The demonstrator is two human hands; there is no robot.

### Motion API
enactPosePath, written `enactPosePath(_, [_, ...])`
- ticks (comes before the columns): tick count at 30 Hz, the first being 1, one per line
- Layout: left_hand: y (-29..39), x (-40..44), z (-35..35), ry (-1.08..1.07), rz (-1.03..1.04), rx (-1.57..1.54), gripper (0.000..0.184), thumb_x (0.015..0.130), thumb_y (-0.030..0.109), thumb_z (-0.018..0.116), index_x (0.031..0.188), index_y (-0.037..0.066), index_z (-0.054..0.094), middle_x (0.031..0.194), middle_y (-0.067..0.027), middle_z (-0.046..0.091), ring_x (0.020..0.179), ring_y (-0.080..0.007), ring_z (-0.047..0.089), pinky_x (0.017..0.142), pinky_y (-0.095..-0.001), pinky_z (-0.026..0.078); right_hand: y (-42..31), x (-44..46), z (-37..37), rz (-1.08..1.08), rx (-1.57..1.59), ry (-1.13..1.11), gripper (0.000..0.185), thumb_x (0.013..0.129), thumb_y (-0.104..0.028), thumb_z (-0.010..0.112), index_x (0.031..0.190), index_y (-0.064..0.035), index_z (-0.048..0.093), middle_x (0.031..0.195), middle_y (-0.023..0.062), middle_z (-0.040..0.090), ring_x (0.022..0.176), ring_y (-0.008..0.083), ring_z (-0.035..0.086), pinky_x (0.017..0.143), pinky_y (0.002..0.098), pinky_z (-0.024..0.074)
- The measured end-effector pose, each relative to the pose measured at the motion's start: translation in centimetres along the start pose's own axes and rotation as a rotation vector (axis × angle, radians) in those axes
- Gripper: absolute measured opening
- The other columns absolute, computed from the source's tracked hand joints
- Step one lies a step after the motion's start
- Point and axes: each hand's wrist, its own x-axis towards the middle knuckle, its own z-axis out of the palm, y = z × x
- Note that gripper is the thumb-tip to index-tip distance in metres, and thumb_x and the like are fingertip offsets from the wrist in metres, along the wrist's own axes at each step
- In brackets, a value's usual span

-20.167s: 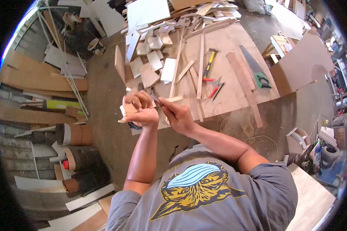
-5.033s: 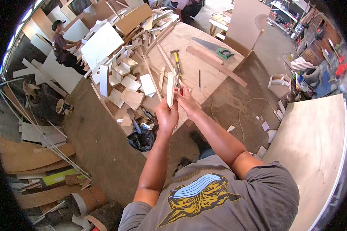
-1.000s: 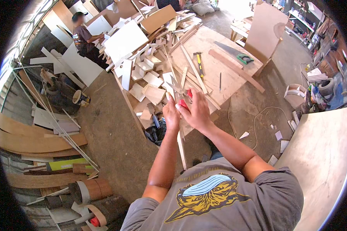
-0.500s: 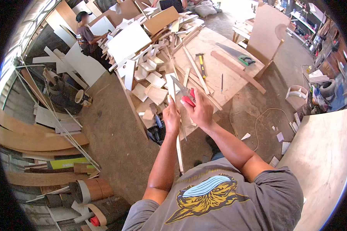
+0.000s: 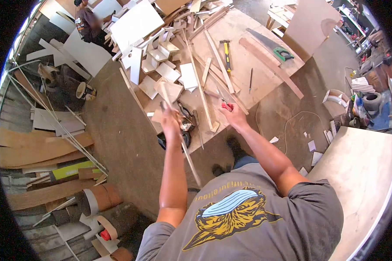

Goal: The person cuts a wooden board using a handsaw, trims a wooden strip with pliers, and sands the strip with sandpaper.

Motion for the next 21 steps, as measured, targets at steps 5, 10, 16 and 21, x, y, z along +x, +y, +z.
enactPosePath(5, [12.5,0.2,0.7,0.016,0.116,-0.384,0.053,0.111,0.054,0.029,0.078,0.016,0.047,0.054,0.0042,0.038,0.041,-0.0075,0.033,0.037,-0.0242,0.028,-3.1,0.6,-2.9,0.346,0.323,-0.482,0.039,0.09,-0.025,0.071,0.121,-0.0022,0.062,0.098,0.0025,0.066,0.089,0.0098,0.066,0.073,0.0257,0.05])
enactPosePath(10, [17.9,2.9,-3.0,-0.031,0.447,-0.596,0.054,0.112,0.046,0.026,0.068,0.018,0.042,0.05,0.0055,0.031,0.038,-0.0077,0.027,0.035,-0.0251,0.024,-4.2,3.6,-4.1,0.184,0.285,-0.599,0.046,0.092,-0.03,0.07,0.129,-0.0034,0.061,0.101,0.004,0.067,0.084,0.0098,0.063,0.068,0.026,0.0476])
enactPosePath(16, [17.4,4.9,-9.0,0.098,0.394,-0.886,0.045,0.105,0.037,0.037,0.065,0.019,0.042,0.048,0.0056,0.033,0.037,-0.009,0.031,0.039,-0.0267,0.024,-4.5,6.0,-5.9,0.08,0.404,-0.522,0.046,0.094,-0.037,0.07,0.124,-0.0033,0.063,0.096,0.0065,0.066,0.066,0.0092,0.056,0.055,0.0262,0.0452])
enactPosePath(21, [14.7,6.5,-12.9,0.107,0.398,-1.006,0.047,0.103,0.042,0.038,0.063,0.017,0.043,0.047,0.0046,0.036,0.037,-0.0104,0.032,0.041,-0.0281,0.027,-4.8,6.8,-7.7,0.224,0.658,-0.569,0.041,0.096,-0.037,0.066,0.121,-0.0058,0.061,0.098,0.0075,0.066,0.08,0.0175,0.069,0.07,0.0338,0.0554])
